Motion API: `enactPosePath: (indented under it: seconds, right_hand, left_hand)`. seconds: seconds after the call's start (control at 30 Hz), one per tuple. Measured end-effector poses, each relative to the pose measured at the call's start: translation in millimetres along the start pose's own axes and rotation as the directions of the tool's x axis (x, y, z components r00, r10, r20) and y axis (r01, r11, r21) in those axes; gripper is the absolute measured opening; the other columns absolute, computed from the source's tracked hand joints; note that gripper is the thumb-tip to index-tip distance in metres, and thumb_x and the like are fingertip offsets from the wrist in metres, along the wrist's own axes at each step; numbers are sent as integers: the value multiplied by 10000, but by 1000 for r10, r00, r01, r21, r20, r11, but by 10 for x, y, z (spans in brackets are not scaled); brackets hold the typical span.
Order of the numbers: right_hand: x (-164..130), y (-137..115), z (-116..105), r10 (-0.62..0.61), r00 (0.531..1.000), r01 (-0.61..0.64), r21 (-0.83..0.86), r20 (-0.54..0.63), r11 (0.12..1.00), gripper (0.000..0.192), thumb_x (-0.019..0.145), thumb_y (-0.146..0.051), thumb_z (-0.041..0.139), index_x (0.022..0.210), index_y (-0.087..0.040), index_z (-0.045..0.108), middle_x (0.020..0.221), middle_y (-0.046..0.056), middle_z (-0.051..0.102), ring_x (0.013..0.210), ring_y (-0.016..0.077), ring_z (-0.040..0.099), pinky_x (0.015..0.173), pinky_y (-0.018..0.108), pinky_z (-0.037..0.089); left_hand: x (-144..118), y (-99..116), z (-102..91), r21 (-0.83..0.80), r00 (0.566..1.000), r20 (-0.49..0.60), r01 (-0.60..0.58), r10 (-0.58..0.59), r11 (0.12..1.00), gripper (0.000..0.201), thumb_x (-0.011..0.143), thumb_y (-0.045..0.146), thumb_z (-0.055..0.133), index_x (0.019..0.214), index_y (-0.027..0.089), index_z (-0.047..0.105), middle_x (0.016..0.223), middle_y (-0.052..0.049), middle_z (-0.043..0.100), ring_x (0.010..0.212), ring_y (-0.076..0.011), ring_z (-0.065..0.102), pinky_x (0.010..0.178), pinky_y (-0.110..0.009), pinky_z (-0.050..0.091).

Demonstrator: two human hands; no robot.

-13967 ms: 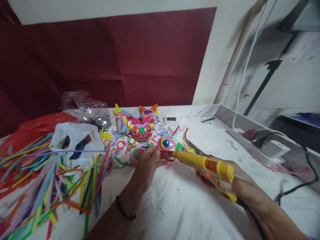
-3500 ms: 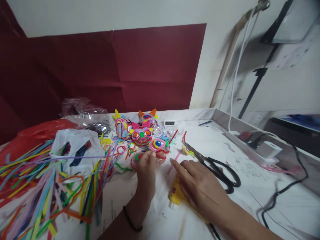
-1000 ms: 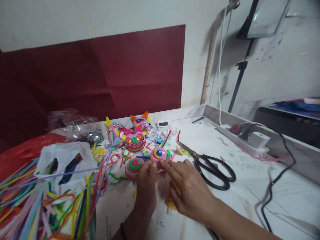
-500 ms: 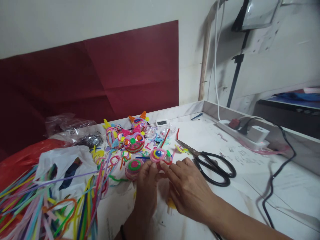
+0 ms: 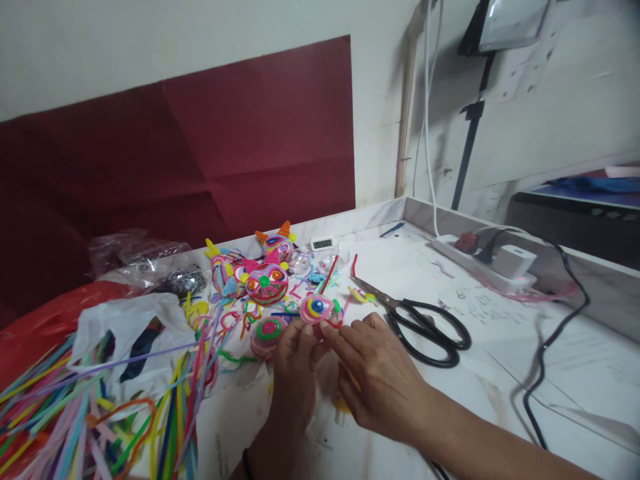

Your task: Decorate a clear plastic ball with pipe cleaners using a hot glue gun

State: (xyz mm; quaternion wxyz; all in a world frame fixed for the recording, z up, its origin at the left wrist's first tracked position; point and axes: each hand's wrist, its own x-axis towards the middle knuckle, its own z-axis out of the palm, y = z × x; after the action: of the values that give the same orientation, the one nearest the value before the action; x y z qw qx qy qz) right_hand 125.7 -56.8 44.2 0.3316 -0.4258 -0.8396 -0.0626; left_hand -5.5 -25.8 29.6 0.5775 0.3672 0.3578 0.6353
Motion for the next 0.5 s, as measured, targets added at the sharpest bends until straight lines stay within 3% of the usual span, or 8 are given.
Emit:
enactPosePath:
  seconds: [0.17,0.5]
  right_hand:
    - [0,11,10,-8,1000,8,-19,2,1000,490,751,-154,500,1225,-47,562,810,90,637,727,231,502,687,391,292]
    - [4,-5,-6,-52,999,51,-84,-14,995,442,763,-153,497,1177,-27,586,790,94,628,699,228,480,661,392,278]
  left_hand:
    - [7,-12,-19,-5,1000,28,2,-2,1000,175,696,283,731,746,149,630,736,-34,686,766,-177,680,710,-295,567]
    - [-15,-9,-20,-13,1000,8,-8,8,1000,176,684,277,753,724,155,632,706,-14,668,709,-143,659,665,-249,561]
